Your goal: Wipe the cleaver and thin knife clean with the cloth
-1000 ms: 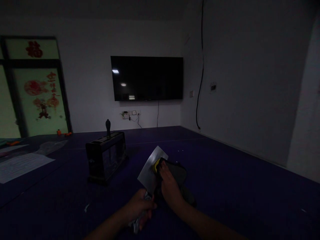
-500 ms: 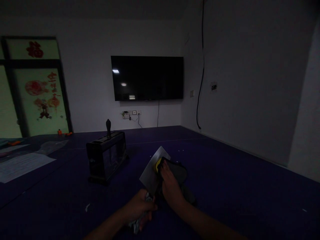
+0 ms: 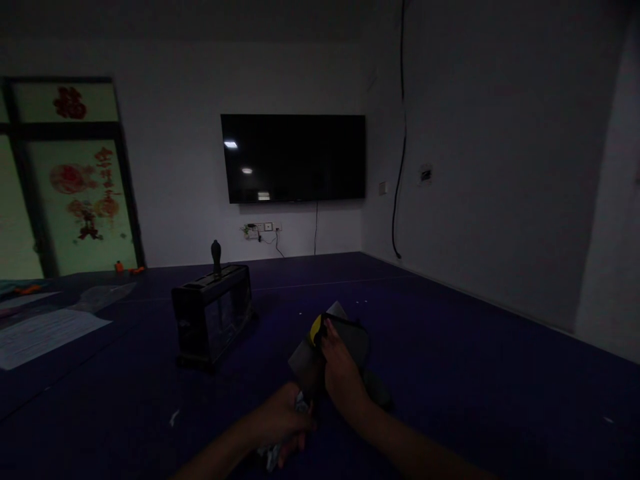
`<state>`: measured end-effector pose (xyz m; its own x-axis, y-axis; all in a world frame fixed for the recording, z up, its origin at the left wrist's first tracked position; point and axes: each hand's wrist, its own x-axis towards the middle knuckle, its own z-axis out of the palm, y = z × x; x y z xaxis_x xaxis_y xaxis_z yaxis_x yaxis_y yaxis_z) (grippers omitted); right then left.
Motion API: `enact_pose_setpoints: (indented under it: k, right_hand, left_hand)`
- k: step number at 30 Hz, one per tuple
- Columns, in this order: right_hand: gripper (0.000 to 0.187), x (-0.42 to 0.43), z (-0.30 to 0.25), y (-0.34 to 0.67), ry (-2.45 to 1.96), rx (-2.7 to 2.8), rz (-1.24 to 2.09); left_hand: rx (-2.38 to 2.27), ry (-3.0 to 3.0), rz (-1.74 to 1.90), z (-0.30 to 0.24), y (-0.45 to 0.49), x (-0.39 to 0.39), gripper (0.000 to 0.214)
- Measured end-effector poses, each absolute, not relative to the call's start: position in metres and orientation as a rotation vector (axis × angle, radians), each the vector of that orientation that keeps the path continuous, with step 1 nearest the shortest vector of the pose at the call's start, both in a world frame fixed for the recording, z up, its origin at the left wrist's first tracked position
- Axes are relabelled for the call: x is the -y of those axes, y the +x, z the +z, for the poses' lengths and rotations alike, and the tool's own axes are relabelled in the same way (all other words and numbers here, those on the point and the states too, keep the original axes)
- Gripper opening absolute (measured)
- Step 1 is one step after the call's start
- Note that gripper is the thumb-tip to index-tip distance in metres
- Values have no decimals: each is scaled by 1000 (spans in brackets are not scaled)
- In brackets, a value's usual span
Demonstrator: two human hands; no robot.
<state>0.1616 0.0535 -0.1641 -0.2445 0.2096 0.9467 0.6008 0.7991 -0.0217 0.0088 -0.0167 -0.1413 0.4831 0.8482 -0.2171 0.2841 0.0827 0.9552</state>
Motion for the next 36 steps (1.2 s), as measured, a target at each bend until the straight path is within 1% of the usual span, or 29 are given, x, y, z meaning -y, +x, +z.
enact_pose_setpoints:
  k: [5,11,15,24,27,30,33,36]
  right_hand:
    - [60,-56,-167,159,-717,1798,-328]
    - [69,-65,-174,159,-817,1761,-232]
    - [72,-68,-177,160,-847,1763,-181]
    - [75,-68,-179,162,-825,1769,-198]
    - [75,-67,-180,162,-838,1776,-234]
    - [73,-66,-178,163,-832,1775,-299]
    - [65,-64,-173,164,-787,1807,-383]
    - [56,-61,-169,164,-723,1850,-450]
  left_hand:
    - [-1020,1425,599,-145,8,15,17]
    - [-1037,1358,655,-145,8,16,19]
    - [-1024,1313,708,-144,8,17,25]
    - [-995,1322,710,-147,7,16,28]
    - [-1000,1323,699,-147,6,16,28]
    - [-1017,1367,605,-146,6,14,25]
    - [-1035,1418,524,-145,5,11,19]
    - [-1027,1433,525,-145,5,12,18]
